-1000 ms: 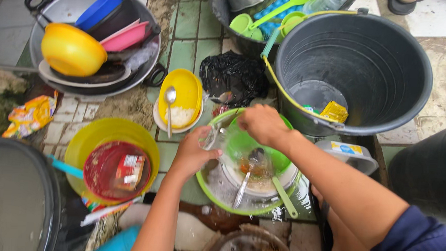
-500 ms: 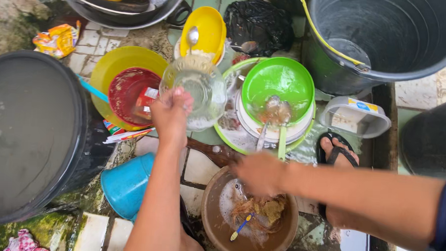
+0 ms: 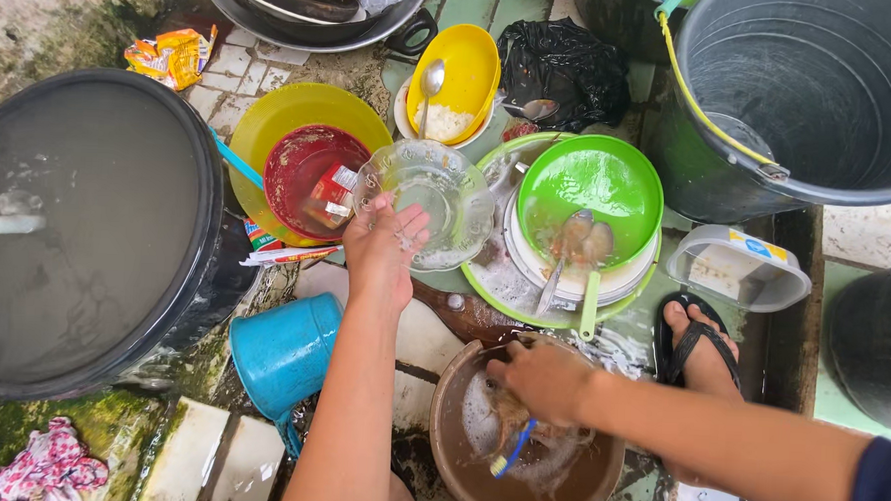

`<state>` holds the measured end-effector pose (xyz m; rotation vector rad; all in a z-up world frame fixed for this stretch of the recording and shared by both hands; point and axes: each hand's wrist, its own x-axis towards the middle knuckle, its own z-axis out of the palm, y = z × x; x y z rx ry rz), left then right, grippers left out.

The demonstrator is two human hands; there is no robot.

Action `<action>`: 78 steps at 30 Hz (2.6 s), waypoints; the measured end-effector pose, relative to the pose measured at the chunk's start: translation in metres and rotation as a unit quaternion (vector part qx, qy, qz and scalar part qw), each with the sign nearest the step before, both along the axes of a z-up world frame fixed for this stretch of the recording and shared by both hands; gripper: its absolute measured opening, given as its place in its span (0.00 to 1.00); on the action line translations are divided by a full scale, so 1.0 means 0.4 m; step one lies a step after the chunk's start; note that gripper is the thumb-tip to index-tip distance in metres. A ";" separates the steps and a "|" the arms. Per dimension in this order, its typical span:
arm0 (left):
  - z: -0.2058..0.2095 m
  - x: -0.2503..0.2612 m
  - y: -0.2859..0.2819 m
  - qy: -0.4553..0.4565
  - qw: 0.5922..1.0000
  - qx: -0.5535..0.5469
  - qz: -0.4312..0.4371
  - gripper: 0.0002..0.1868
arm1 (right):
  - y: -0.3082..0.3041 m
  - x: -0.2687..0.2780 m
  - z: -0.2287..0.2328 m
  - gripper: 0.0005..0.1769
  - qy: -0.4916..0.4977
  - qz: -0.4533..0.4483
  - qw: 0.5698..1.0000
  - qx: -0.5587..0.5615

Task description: The person rinses a plastic container, sponges soap onto multiple bowls and plates, and washes them in a bucket of water.

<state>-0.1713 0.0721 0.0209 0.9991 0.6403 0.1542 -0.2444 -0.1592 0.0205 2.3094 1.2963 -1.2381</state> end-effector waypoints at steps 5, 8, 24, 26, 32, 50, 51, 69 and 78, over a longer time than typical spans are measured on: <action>-0.001 -0.003 -0.015 0.009 1.000 -0.017 0.000 0.22 | -0.040 -0.102 -0.182 0.28 -0.064 -0.018 0.979 0.191; 0.005 -0.005 -0.021 0.001 1.000 -0.014 -0.012 0.24 | -0.040 -0.115 -0.273 0.22 -0.083 -0.011 0.971 0.222; 0.025 -0.026 0.044 -0.010 1.000 -0.028 0.005 0.37 | -0.056 0.240 0.088 0.21 0.517 -0.489 0.660 0.239; 0.022 -0.027 0.039 -0.016 0.999 -0.042 -0.009 0.36 | -0.050 0.272 0.139 0.19 0.519 -0.488 0.648 0.271; 0.048 -0.017 -0.003 0.000 0.995 -0.088 -0.043 0.36 | -0.014 0.358 0.304 0.16 0.438 -0.498 0.611 0.432; 0.037 -0.028 -0.036 -0.056 0.996 -0.051 0.050 0.29 | 0.217 0.269 0.134 0.16 -0.264 -0.300 0.867 0.298; 0.031 -0.025 -0.050 -0.043 0.997 -0.048 0.034 0.29 | 0.212 0.289 0.138 0.16 -0.266 -0.299 0.867 0.296; 0.095 -0.037 -0.013 -0.112 0.992 -0.045 0.019 0.34 | 0.209 0.164 0.098 0.38 -0.233 -0.170 0.772 0.566; 0.029 -0.020 -0.037 -0.098 0.988 -0.110 0.046 0.33 | 0.217 0.229 0.059 0.31 -0.247 -0.154 0.770 0.568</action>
